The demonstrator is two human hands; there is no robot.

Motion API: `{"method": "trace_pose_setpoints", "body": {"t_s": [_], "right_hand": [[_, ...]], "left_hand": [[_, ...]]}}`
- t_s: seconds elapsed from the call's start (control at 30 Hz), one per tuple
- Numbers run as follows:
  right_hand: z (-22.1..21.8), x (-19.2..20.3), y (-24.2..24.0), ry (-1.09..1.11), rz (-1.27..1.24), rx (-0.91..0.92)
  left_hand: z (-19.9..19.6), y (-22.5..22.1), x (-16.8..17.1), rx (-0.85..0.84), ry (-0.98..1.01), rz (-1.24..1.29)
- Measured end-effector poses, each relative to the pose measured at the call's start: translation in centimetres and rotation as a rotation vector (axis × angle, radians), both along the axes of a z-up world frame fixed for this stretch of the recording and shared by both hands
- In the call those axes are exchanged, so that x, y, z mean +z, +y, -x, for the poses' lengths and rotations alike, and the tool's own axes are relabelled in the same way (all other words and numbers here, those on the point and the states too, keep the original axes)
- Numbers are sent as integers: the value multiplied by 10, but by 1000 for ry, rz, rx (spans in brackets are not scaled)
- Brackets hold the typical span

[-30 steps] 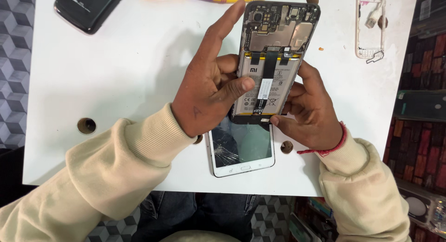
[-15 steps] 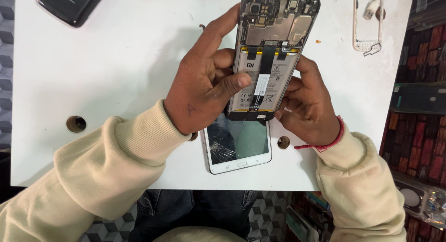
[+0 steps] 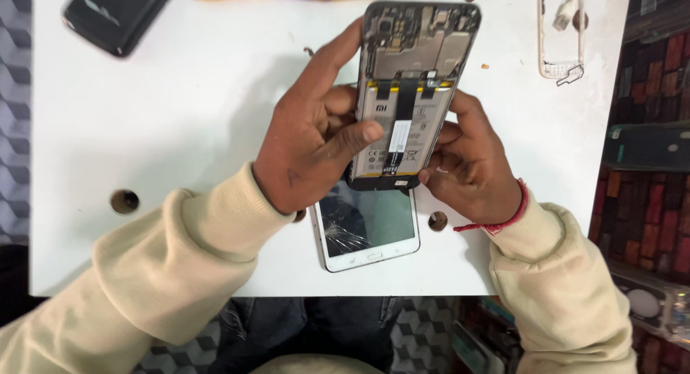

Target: The person disassembles a white smartphone, removes the battery, and uses a screwdriver to adjust internal components. They then clean the screen with a toothbrush and proceed to disassemble a black feature phone, removing its back cover and battery.

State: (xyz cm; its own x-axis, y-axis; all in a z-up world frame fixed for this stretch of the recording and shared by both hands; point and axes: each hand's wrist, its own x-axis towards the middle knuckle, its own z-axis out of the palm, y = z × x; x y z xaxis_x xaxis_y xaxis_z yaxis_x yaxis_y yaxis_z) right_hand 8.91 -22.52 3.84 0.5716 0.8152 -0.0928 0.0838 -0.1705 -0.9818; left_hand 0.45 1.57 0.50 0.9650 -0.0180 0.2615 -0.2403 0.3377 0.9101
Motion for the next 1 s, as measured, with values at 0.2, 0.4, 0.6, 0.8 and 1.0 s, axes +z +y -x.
{"method": "trace_pose_setpoints", "body": {"t_s": [0.2,0.4,0.6,0.8,1.0], "right_hand": [[-1,-1,-2,41,-10,-40],[-2,-4,-4,37,-46,-40],[0,-4,-6,-23,-44,-39],[-3,-9,-11,-131,-155,-71],[-4,-10,-16,-137,-235,-122]], "left_hand": [[0,-1,4,19,-14,-54],[0,-2,8,52,-33,-110],[-1,-4,11,71,-52,-152],[2,-6,16,85,88,-267],[1,-11,19,42,87,-432]]}}
